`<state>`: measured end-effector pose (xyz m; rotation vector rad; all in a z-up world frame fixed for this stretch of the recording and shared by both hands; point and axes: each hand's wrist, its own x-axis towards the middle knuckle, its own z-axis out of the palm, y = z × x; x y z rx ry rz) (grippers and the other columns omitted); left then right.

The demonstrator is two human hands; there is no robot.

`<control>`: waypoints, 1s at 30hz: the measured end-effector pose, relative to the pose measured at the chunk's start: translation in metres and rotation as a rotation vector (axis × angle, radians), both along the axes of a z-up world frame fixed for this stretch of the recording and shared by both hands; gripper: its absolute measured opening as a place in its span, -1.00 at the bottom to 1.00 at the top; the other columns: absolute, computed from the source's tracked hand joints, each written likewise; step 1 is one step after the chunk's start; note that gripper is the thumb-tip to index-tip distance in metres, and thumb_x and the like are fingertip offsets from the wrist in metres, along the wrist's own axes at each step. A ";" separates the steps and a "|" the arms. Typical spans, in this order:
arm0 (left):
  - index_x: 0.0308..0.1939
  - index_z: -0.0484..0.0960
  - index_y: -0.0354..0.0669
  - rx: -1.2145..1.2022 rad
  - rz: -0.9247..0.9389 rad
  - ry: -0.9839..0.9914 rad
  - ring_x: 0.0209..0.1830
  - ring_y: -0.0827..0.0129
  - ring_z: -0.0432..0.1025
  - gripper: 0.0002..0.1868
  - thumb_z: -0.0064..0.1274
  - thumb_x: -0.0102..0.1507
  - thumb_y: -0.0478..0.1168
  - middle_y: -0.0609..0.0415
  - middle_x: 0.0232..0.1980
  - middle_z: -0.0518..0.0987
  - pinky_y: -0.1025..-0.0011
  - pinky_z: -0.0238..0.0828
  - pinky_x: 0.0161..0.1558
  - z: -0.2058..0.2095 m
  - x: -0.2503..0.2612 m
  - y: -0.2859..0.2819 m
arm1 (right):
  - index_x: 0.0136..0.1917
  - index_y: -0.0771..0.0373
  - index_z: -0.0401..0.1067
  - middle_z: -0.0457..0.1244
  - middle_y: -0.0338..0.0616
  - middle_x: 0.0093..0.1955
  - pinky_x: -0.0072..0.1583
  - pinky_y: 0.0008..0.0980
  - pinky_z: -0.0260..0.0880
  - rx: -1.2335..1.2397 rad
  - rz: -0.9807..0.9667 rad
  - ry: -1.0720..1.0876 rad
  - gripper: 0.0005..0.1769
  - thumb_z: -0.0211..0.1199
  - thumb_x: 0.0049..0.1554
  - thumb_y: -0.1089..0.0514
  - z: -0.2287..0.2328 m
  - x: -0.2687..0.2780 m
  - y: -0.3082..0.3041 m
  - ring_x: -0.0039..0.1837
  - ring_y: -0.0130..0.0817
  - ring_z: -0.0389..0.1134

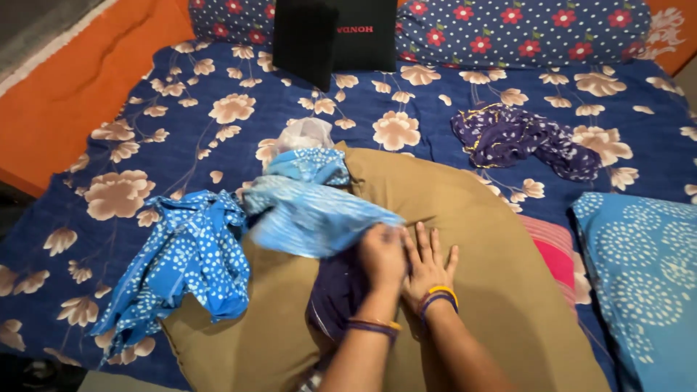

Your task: The person inserts a pink and red striped pillow into a light blue patterned pillowcase on a bed. They align the pillow, pull the case over it, and smooth the fabric to fit the pillow fully.

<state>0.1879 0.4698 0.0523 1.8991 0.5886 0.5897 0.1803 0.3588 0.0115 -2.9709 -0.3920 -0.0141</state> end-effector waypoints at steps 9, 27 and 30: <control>-0.13 0.75 -0.15 0.210 -0.325 -0.038 0.11 -0.22 0.36 -0.74 0.12 0.22 -0.11 -0.28 0.00 0.56 -0.02 0.27 0.17 0.026 -0.035 -0.054 | 0.51 0.03 0.09 0.17 -0.04 0.48 0.53 0.07 -0.20 0.694 0.122 0.064 -0.26 0.20 0.10 -0.02 -0.033 0.020 -0.057 0.54 -0.12 0.09; 0.24 0.51 -0.13 0.560 -0.075 0.046 0.42 -0.20 0.17 -0.33 0.27 0.14 0.09 -0.16 0.36 0.36 -0.11 0.05 0.43 0.046 -0.052 -0.012 | 0.03 0.40 0.47 0.35 -0.14 -0.08 0.01 -0.33 0.30 1.773 -0.084 0.157 -0.84 0.14 0.29 0.24 0.056 0.031 -0.157 -0.04 -0.36 0.31; 0.40 0.30 -0.17 0.523 0.048 -0.052 0.50 -0.33 -0.05 -0.04 0.37 0.04 0.10 -0.28 0.49 0.16 -0.16 -0.13 0.42 0.078 -0.058 -0.007 | 0.04 0.36 0.43 0.35 -0.11 0.00 0.10 -0.13 0.31 1.956 -0.195 0.088 -0.78 0.08 0.34 0.15 0.089 0.022 -0.188 0.04 -0.25 0.34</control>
